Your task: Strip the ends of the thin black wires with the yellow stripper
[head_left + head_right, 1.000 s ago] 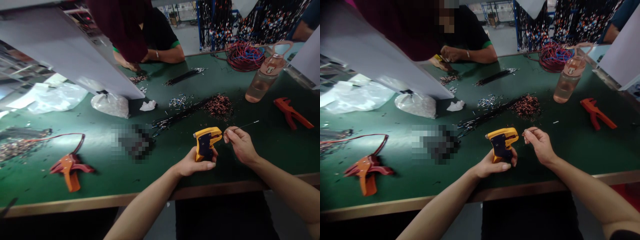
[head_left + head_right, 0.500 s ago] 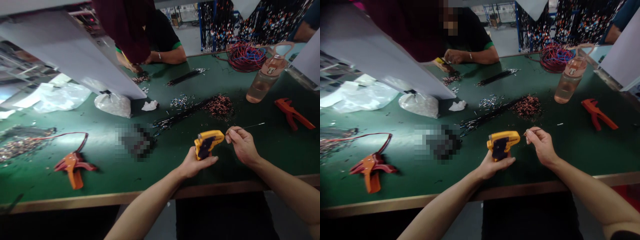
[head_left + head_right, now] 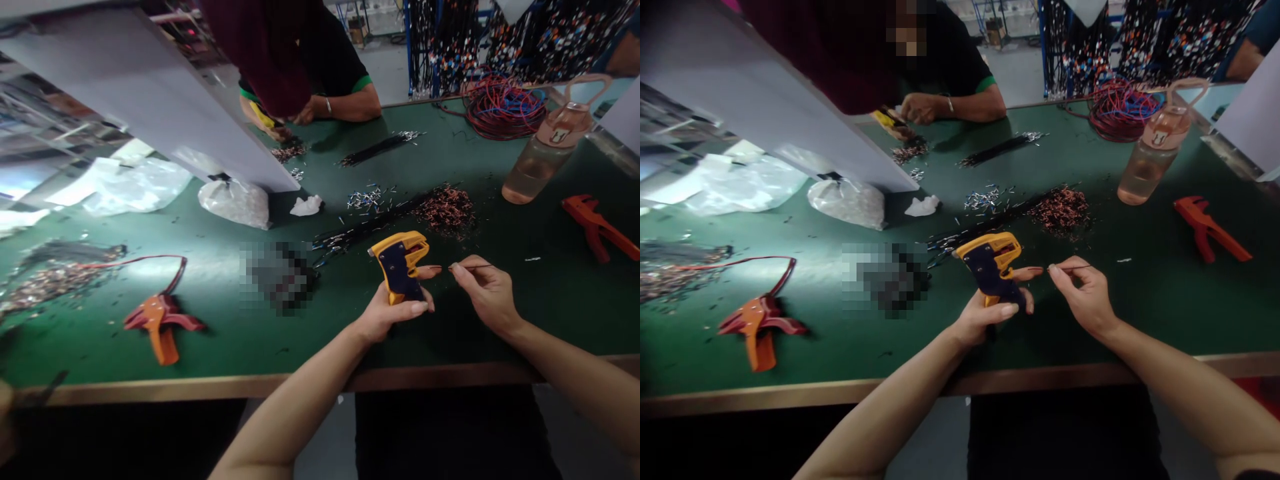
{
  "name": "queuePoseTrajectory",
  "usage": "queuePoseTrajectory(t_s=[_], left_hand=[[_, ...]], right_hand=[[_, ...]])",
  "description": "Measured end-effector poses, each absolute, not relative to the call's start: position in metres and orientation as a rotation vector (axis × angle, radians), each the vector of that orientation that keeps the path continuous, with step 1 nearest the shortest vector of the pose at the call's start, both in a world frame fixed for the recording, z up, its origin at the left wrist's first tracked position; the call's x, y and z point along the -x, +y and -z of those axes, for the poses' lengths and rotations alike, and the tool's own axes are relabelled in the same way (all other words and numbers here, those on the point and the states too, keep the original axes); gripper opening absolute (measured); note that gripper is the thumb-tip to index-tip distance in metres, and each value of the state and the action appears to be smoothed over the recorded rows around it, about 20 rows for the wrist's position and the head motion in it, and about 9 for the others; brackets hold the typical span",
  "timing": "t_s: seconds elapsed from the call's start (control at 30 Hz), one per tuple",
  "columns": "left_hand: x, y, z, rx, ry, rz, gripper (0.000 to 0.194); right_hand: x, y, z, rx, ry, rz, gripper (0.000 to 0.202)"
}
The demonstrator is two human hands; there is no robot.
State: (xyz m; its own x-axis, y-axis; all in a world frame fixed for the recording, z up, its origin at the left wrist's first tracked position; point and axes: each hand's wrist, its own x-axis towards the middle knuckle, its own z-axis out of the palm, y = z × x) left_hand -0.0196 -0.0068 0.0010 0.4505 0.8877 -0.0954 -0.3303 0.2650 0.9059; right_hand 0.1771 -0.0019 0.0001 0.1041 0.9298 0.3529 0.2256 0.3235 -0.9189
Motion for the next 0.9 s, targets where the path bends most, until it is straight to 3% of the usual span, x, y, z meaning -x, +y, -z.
queuePoseTrajectory(t_s=[0.33,0.53,0.9], left_hand=[[0.022,-0.004,0.007,-0.944,0.670,-0.965,0.063],[0.023,-0.003,0.009,-0.990,0.731,-0.903,0.071],[0.016,-0.010,0.005,-0.962,0.734,-0.843,0.056]], right_hand=[[-0.182,-0.001,-0.007,1.049,-1.667,-0.571,0.008],[-0.190,-0.002,-0.011,0.991,-1.722,-0.261,0.010],[-0.178,-0.011,-0.023,0.816,-1.861,-0.089,0.013]])
